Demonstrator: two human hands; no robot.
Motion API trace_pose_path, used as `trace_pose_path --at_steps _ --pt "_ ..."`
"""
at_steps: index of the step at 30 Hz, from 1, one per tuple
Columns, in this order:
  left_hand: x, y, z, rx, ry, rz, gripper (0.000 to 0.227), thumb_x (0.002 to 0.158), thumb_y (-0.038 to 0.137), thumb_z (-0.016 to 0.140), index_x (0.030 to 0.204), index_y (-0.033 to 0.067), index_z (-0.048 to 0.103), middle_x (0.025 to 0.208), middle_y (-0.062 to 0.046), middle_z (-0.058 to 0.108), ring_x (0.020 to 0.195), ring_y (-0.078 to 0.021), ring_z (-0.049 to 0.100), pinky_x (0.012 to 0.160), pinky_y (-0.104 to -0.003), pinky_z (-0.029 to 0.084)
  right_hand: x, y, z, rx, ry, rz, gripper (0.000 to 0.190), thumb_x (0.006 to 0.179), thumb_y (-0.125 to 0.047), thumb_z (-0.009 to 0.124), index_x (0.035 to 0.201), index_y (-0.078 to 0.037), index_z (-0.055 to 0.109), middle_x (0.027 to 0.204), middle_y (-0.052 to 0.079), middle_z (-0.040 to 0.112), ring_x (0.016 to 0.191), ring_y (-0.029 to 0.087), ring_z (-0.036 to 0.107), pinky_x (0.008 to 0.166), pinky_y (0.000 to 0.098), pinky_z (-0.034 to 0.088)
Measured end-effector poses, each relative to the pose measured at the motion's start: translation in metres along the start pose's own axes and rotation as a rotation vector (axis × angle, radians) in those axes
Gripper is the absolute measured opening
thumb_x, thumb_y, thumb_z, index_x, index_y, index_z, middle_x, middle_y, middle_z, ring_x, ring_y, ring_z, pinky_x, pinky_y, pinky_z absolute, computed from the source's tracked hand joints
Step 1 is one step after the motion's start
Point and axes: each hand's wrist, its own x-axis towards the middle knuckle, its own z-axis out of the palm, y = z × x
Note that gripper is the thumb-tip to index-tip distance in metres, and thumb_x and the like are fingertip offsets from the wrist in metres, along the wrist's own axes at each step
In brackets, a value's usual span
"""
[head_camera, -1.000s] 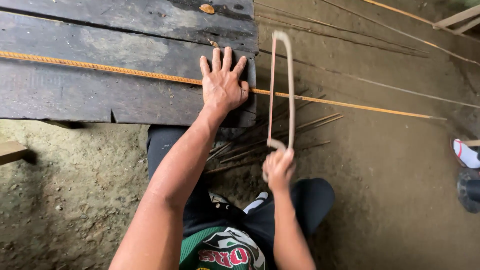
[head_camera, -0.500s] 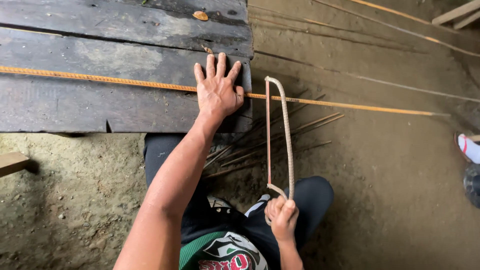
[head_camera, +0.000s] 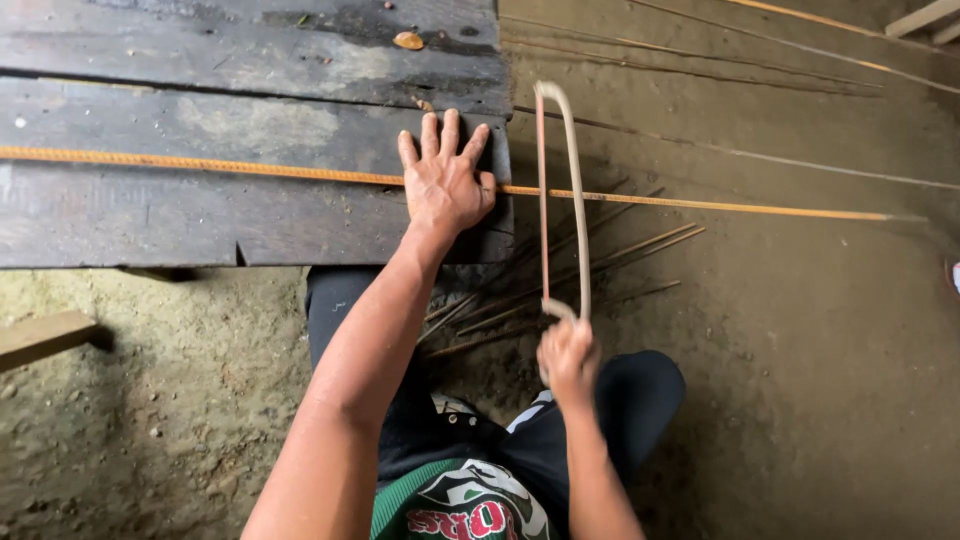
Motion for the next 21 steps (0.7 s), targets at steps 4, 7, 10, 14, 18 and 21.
trace_pose_path --at_steps 4,7,10,14,18,21 --pt "0.003 -0.004 0.013 -0.011 -0.004 0.005 0.071 0.087 0.043 0.045 0.157 0.0335 0.045 0.168 -0.011 0.031 0.156 -0.0410 0.020 0.119 -0.067 0.012 -0.086 0.063 -0.070 0.108 0.089 0.146 0.065 0.114 -0.036 0.024 0.055 -0.008 0.026 0.036 0.009 0.025 0.026 0.019 0.025 0.031 0.0306 0.026" --pt "0.004 -0.006 0.020 0.028 0.266 0.099 0.070 0.079 0.043 0.054 0.147 0.0291 0.056 0.158 -0.017 0.043 0.145 -0.0432 0.033 0.112 -0.070 0.022 -0.070 0.036 -0.053 0.014 0.013 0.232 0.057 0.107 -0.041 0.029 0.057 -0.013 0.025 0.043 0.005 0.025 0.036 0.019 0.027 0.035 0.0330 0.028" --pt "-0.001 0.002 -0.005 0.009 0.012 0.017 0.070 0.086 0.042 0.044 0.156 0.0342 0.047 0.168 -0.010 0.033 0.155 -0.0400 0.022 0.119 -0.066 0.013 -0.001 0.052 -0.018 0.035 0.070 0.148 0.057 0.109 -0.040 0.031 0.058 -0.015 0.029 0.041 0.004 0.028 0.033 0.016 0.030 0.033 0.0301 0.030" --pt "-0.004 0.002 0.002 0.022 0.048 0.030 0.068 0.086 0.042 0.046 0.154 0.0339 0.050 0.166 -0.011 0.036 0.154 -0.0398 0.025 0.118 -0.066 0.014 0.083 0.062 0.013 -0.008 0.098 0.027 0.064 0.113 -0.041 0.033 0.055 -0.014 0.037 0.038 0.004 0.034 0.028 0.014 0.037 0.030 0.0263 0.034" --pt "0.002 -0.002 0.015 0.018 0.122 0.025 0.067 0.085 0.040 0.048 0.151 0.0344 0.053 0.164 -0.011 0.040 0.152 -0.0392 0.028 0.117 -0.066 0.018 0.077 0.066 0.007 -0.057 0.080 0.036 0.073 0.112 -0.047 0.035 0.048 -0.012 0.039 0.036 0.008 0.039 0.028 0.017 0.044 0.029 0.0267 0.038" --pt "0.003 -0.004 0.021 0.009 0.132 0.022 0.067 0.084 0.040 0.049 0.151 0.0346 0.053 0.164 -0.010 0.040 0.152 -0.0390 0.028 0.117 -0.066 0.018 0.019 0.058 -0.026 -0.272 0.052 -0.004 0.063 0.111 -0.037 0.038 0.054 -0.010 0.037 0.042 0.008 0.040 0.033 0.017 0.043 0.034 0.0273 0.039"
